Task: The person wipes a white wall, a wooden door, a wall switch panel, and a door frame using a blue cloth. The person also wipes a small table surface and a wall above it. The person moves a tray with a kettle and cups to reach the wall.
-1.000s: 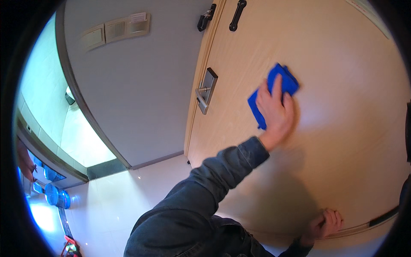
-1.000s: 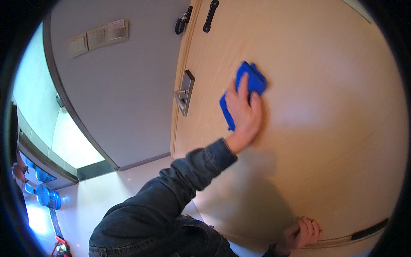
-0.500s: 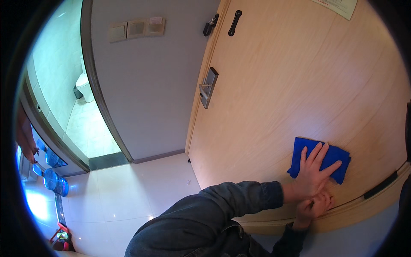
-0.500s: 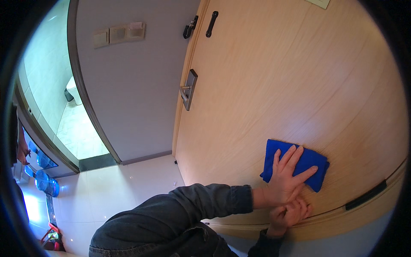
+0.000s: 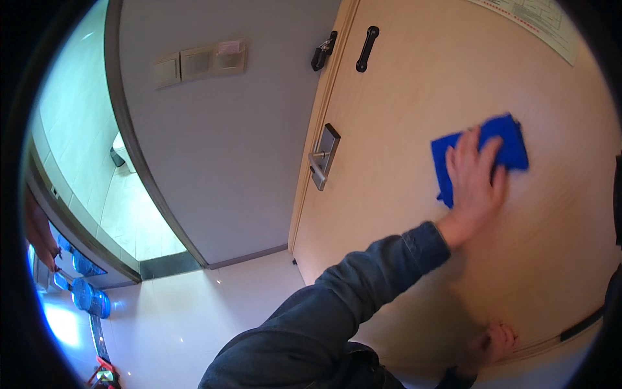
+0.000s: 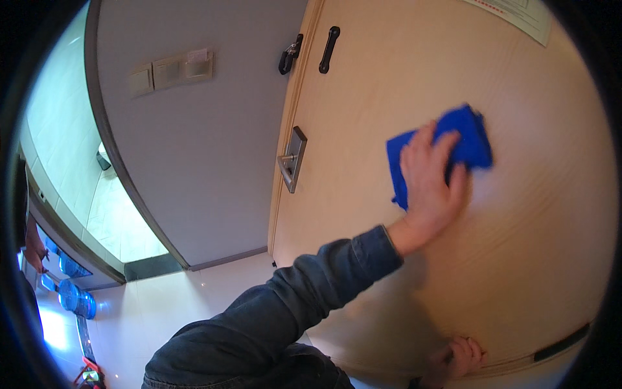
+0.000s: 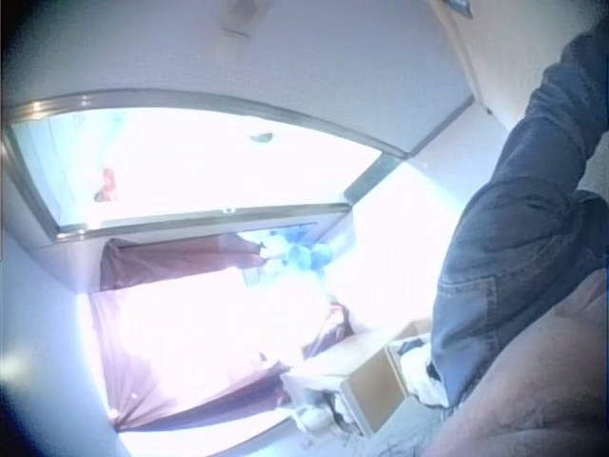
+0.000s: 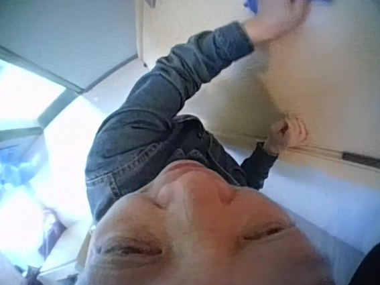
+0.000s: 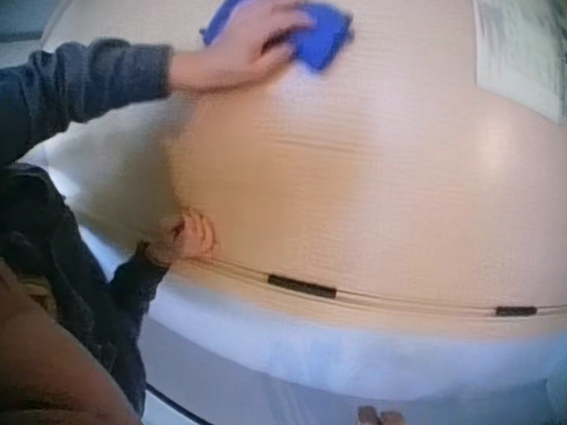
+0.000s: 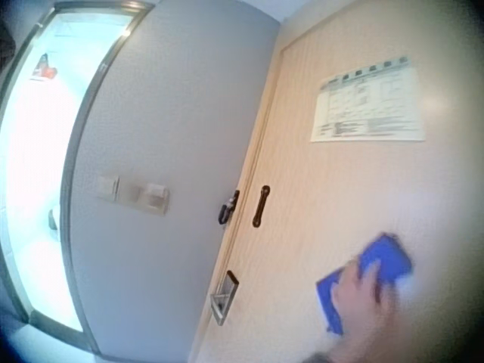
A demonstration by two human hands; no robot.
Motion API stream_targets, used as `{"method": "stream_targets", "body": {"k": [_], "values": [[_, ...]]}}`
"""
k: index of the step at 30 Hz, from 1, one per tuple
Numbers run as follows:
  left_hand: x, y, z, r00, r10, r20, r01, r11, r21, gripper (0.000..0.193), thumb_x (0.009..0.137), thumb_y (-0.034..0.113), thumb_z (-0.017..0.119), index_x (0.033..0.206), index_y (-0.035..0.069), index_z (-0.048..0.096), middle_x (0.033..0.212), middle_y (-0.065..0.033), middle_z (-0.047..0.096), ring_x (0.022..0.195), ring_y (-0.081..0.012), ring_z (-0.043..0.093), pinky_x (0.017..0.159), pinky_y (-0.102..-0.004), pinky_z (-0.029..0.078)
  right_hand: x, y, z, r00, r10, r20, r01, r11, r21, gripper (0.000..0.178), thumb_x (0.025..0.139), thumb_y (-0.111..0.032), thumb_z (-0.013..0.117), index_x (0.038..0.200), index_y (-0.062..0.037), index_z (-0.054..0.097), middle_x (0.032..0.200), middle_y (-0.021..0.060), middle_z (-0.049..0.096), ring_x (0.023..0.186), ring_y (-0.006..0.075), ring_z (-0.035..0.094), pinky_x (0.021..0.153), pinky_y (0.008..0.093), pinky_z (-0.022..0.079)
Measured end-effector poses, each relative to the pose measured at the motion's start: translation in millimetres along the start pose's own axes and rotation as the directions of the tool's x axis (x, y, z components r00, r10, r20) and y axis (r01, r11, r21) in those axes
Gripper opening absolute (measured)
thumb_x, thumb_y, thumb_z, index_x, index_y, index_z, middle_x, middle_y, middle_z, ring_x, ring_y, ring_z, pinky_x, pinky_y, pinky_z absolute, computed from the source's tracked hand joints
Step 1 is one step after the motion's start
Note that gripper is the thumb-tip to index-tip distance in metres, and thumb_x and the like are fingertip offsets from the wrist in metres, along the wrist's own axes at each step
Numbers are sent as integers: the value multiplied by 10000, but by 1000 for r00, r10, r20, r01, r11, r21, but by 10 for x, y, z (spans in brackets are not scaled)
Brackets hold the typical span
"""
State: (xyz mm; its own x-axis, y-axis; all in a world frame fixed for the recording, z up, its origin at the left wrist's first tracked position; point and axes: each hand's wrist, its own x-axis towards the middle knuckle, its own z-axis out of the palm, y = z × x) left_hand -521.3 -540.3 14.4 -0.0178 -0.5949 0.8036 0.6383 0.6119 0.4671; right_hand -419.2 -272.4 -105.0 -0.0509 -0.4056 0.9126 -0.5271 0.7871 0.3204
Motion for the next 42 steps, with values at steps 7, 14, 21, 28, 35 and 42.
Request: {"method": "stream_targets", "body": {"k": [7, 14, 21, 28, 35, 42], "values": [[1178, -1212, -96, 963, 9, -269, 37, 985, 168, 393, 816, 182, 621, 1177, 36, 567, 1178, -264, 532, 1088, -404, 493, 941, -448, 383, 225, -114, 23, 999, -40, -24, 38, 997, -59, 83, 763, -39, 536, 767, -92, 601, 768, 60, 626, 716, 259, 578, 762, 426, 434], [1925, -2013, -321, 948, 58, -313, 77, 912, 402, 394, 817, 315, 622, 1106, 47, 640, 991, -221, 575, 952, -376, 526, 809, -449, 423, 399, -243, 24, 1000, -5, 6, 6, 994, -109, 95, 720, -22, 546, 730, -107, 585, 750, 44, 628, 679, 222, 585, 686, 369, 434], [1849, -1929, -267, 953, -49, -298, 149, 935, 321, 397, 821, 305, 609, 1144, 74, 617, 1045, -198, 528, 1011, -375, 477, 825, -465, 402, 297, -177, -16, 999, 14, 37, -11, 996, -87, 78, 739, -38, 563, 758, -107, 594, 776, 47, 642, 701, 221, 596, 686, 385, 431], [1191, -996, -62, 965, 116, -236, -60, 971, 231, 378, 785, 240, 649, 1089, 15, 634, 982, -238, 543, 922, -369, 514, 811, -423, 420, 100, -18, -61, 997, 15, 79, -14, 1000, -17, 121, 761, 12, 499, 788, -75, 577, 803, 85, 610, 791, 303, 584, 770, 478, 425], [257, 376, 187, 990, 122, -74, -115, 989, 96, 464, 786, 206, 621, 1199, 5, 555, 1112, -272, 468, 1014, -390, 447, 880, -447, 363, 26, -26, -50, 985, 110, 135, -113, 994, 13, 114, 658, -51, 537, 717, -142, 569, 805, 0, 620, 860, 209, 575, 826, 423, 351], [-508, 1579, 369, 986, 137, 96, -132, 990, -57, 517, 744, 177, 607, 1232, 23, 529, 1166, -268, 444, 1039, -395, 438, 848, -463, 353, -6, 23, -7, 1000, 18, -2, -17, 975, 220, 8, 748, -137, 562, 750, -139, 569, 824, 12, 616, 896, 217, 571, 836, 435, 350]]}}
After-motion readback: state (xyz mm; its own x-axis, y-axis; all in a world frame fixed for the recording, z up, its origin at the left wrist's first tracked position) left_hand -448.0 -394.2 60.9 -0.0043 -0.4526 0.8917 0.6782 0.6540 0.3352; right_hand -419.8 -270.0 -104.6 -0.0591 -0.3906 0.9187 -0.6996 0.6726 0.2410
